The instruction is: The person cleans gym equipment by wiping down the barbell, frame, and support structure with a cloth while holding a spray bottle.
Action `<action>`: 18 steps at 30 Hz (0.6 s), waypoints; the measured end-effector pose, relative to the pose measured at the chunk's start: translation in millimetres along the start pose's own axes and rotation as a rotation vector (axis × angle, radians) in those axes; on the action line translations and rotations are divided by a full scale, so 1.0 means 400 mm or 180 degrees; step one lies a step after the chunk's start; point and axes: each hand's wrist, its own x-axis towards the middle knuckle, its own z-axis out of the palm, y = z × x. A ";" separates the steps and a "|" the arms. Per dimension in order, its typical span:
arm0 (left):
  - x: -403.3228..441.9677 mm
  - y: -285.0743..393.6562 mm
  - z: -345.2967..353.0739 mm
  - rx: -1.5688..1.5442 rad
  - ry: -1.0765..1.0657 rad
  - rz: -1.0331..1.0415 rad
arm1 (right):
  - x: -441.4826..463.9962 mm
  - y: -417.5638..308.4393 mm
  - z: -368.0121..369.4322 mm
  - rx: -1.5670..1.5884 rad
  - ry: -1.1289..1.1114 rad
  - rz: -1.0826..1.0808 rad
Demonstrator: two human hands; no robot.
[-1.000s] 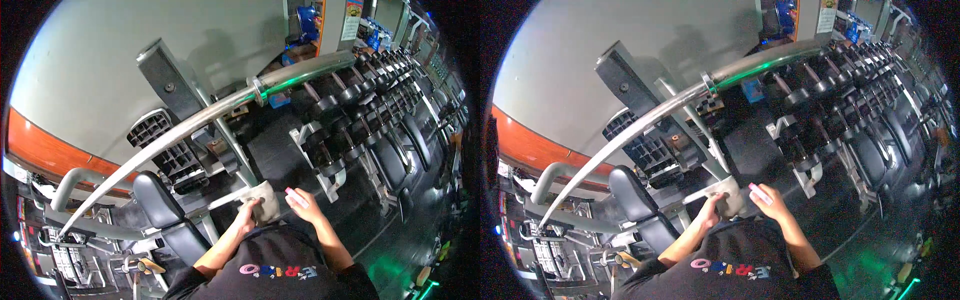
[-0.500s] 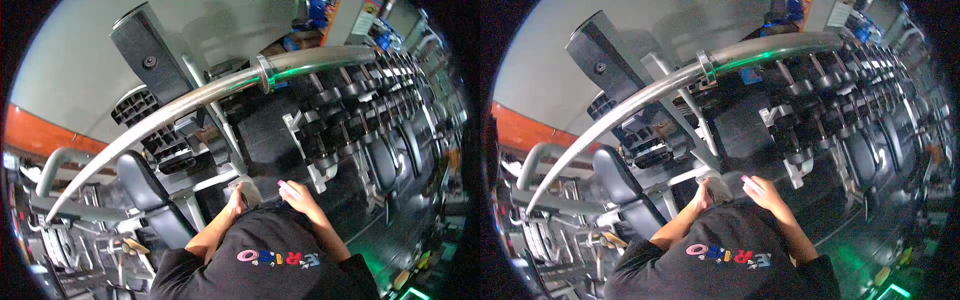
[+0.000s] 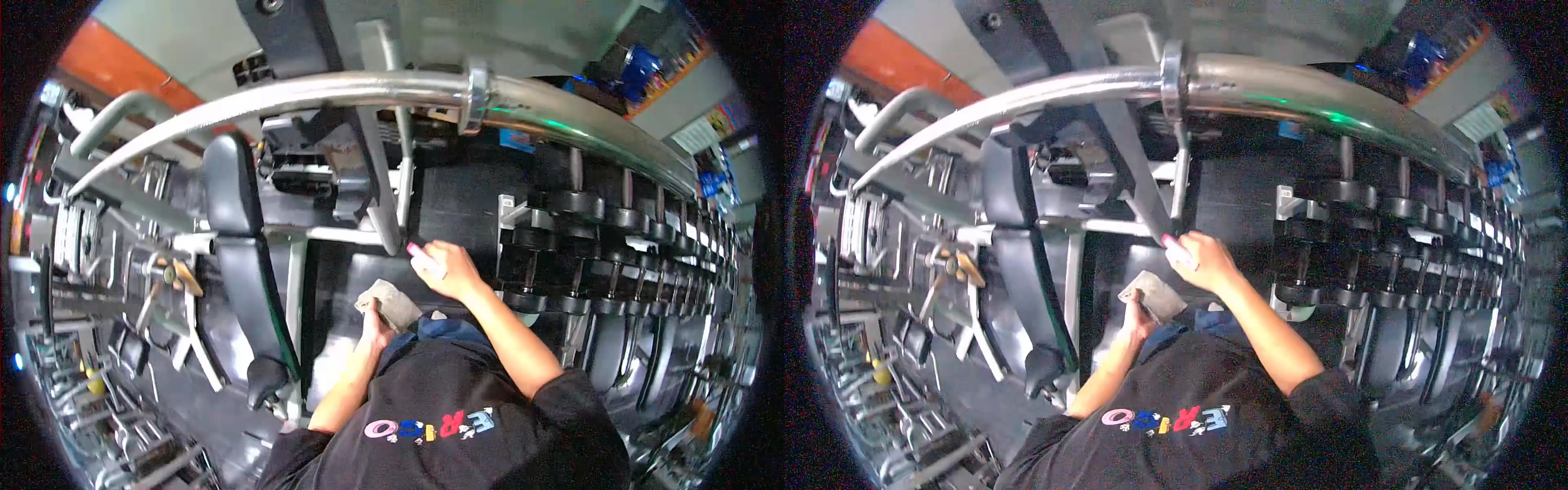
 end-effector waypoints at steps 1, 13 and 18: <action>-0.030 -0.010 -0.013 -0.0060 0.0050 0.0035 | 0.016 -0.002 -0.002 0.0015 0.0008 -0.0085; -0.065 0.048 -0.032 -0.0283 0.0111 0.0203 | 0.023 -0.039 0.020 -0.0479 -0.0140 0.0032; 0.117 0.133 0.098 0.0380 -0.0339 0.0336 | -0.088 -0.048 0.031 0.0098 -0.0238 0.0209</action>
